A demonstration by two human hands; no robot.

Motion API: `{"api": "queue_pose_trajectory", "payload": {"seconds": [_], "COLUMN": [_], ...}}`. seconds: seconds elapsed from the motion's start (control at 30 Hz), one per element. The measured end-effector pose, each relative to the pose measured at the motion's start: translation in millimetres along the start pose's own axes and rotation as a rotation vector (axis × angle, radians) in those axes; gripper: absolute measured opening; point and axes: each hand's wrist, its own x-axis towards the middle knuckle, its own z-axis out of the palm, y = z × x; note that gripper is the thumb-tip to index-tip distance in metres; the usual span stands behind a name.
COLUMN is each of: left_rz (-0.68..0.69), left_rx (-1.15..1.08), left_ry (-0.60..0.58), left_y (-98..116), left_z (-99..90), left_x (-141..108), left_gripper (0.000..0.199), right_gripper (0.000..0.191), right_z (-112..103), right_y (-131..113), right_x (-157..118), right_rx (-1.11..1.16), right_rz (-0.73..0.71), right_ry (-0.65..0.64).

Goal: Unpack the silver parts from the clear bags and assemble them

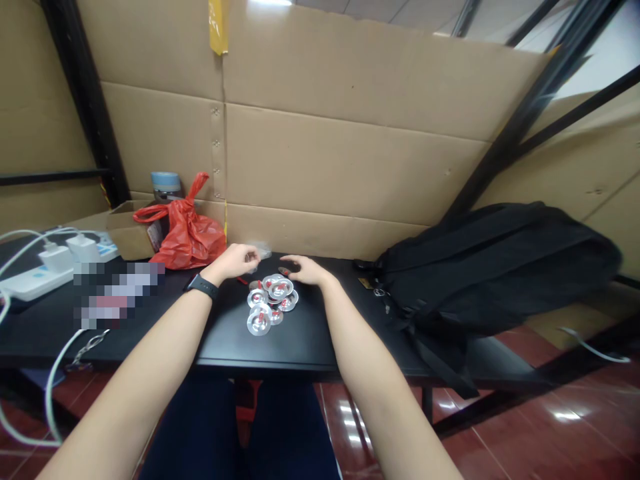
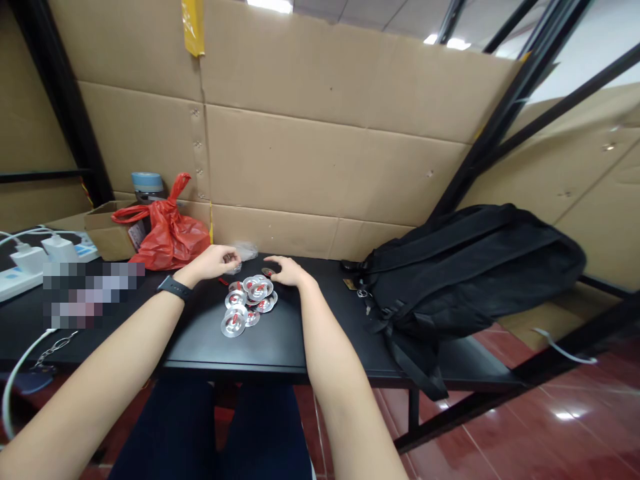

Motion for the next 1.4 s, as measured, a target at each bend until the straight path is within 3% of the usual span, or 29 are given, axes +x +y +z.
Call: {"api": "queue_pose_trajectory", "payload": {"seconds": [0.13, 0.2, 0.27, 0.37, 0.47, 0.57, 0.73, 0.87, 1.0, 1.23, 1.4], "left_rz": [0.019, 0.01, -0.013, -0.054, -0.04, 0.011, 0.022, 0.058, 0.033, 0.18, 0.137], "left_rx": [-0.025, -0.019, -0.012, -0.05, -0.169, -0.28, -0.203, -0.088, -0.12, -0.107, -0.052], "left_ry": [0.025, 0.044, 0.088, 0.15, 0.121, 0.107, 0.241, 0.234, 0.273, 0.138, 0.151], "left_y": [1.1, -1.1, -3.8, -5.5, -1.2, 9.1, 25.4, 27.8, 26.6, 23.8, 21.6], "left_z": [4.9, 5.0, 4.6, 5.8, 12.2, 23.5, 36.6, 34.8, 32.1, 36.5, 37.4], "left_x": [0.9, 0.8, 1.0, 2.7, 5.2, 6.9, 6.7, 5.9, 5.6, 6.4, 6.6], "left_gripper": [0.021, 0.021, 0.022, 0.025, 0.03, 0.032, 0.021, 0.02, 0.015, 0.016, 0.01], "right_gripper": [0.046, 0.038, 0.029, 0.019, 0.029, 0.036, 0.025, 0.025, 0.024, 0.024, 0.012], "right_z": [9.2, 10.0, 7.8, 3.2, 3.3, 10.3, 30.9, 43.1, 46.4, 46.0, 45.5], "right_y": [-13.4, -14.1, -13.8, -19.5, -35.9, -55.0, -70.9, -71.8, -69.3, -60.8, -69.1], "right_x": [4.1, 4.4, 3.8, 2.7, 2.1, 2.9, 8.9, 15.6, 21.5, 26.9, 23.6], "right_rx": [0.009, 0.032, 0.107, 0.453, 0.984, 1.233, 1.228, 1.25, 1.32, 1.36, 1.374], "right_rz": [-0.046, -0.041, -0.024, 0.013, 0.014, -0.004, 0.07, 0.178, 0.248, 0.42, 0.394], "right_ry": [-0.097, -0.039, 0.099, 0.252, 0.226, 0.191, 0.224, 0.286, 0.352, 0.467, 0.421]}}
